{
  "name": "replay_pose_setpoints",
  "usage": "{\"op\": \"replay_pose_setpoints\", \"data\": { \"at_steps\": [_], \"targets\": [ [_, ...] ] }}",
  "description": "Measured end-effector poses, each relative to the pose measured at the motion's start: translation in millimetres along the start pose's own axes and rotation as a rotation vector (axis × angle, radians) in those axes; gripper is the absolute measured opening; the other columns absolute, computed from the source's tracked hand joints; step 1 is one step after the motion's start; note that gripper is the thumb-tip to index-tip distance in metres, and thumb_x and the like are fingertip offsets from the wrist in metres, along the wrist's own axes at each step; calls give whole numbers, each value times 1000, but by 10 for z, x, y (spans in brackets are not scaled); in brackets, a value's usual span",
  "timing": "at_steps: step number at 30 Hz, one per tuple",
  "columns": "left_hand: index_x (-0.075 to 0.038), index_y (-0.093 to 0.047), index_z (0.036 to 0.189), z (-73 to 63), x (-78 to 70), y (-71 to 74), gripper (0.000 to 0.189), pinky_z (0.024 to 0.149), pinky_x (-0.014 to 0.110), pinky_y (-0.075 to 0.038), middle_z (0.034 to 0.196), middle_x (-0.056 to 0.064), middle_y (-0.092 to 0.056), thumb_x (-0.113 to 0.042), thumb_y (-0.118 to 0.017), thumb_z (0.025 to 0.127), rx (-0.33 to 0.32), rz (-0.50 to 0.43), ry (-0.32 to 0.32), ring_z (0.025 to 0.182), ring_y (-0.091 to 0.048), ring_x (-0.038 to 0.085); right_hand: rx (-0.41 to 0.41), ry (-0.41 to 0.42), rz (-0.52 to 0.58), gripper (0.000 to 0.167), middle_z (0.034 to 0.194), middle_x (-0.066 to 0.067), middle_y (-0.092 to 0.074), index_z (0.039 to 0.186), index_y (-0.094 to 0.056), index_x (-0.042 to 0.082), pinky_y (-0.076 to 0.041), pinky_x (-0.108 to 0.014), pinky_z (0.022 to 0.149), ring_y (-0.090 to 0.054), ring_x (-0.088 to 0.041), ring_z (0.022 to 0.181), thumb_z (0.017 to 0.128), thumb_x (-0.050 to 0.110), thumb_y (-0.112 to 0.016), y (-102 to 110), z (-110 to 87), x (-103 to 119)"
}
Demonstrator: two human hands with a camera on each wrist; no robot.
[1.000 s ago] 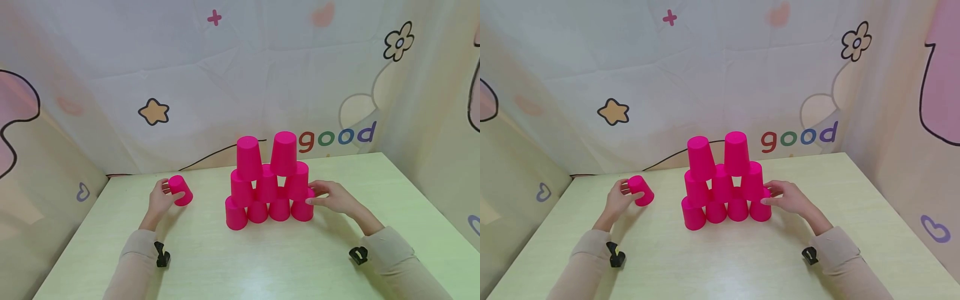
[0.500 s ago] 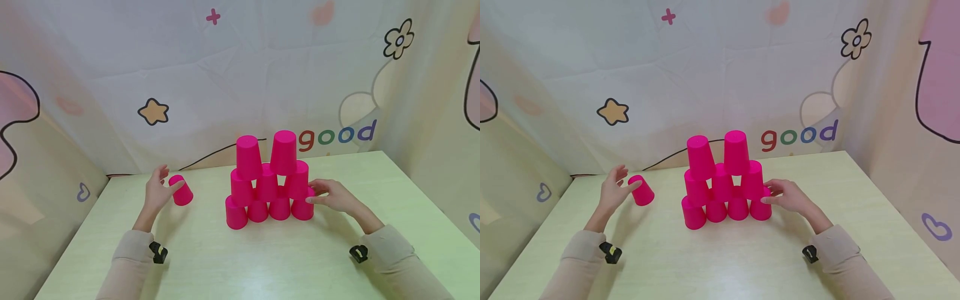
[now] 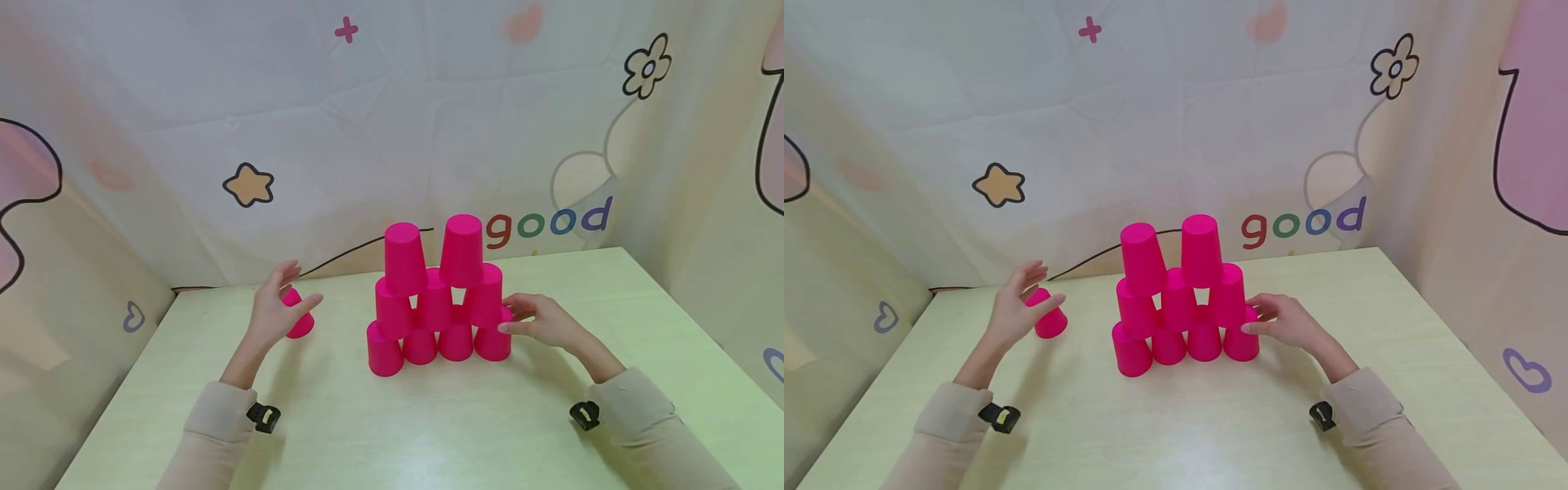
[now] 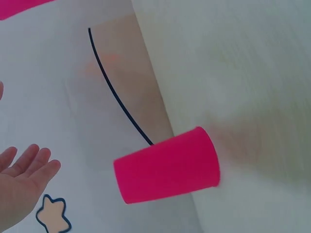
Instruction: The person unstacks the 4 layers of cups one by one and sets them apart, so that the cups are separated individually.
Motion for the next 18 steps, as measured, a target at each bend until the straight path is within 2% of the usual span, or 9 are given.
{"op": "replay_pose_setpoints", "data": {
  "at_steps": [10,18],
  "targets": [
    [-3,-34,136,-39,-328,-205,69,102,43,-32,132,15,-44,-14,-71,79,73,-68,-127,121,-42,28,-7,-13,2,48,108,-13,-59,118,-54,2,-51,-40,77,-57,-30,98,78,22,-71,-5,-8,1],
    [-5,-36,135,-61,-531,-394,70,101,43,-33,132,12,-45,-15,-73,77,120,-73,-181,121,-42,29,-7,-13,10,48,109,-13,-59,119,-55,1,-51,-39,77,-57,-30,97,78,22,-72,1,-13,15]
  ]
}}
Point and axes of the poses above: each hand's wrist, its own z-axis towards the middle knuckle, its own y-axis out of the back of the hand, x = y × z, the point moved 7 cm from there along z, towards the middle knuckle
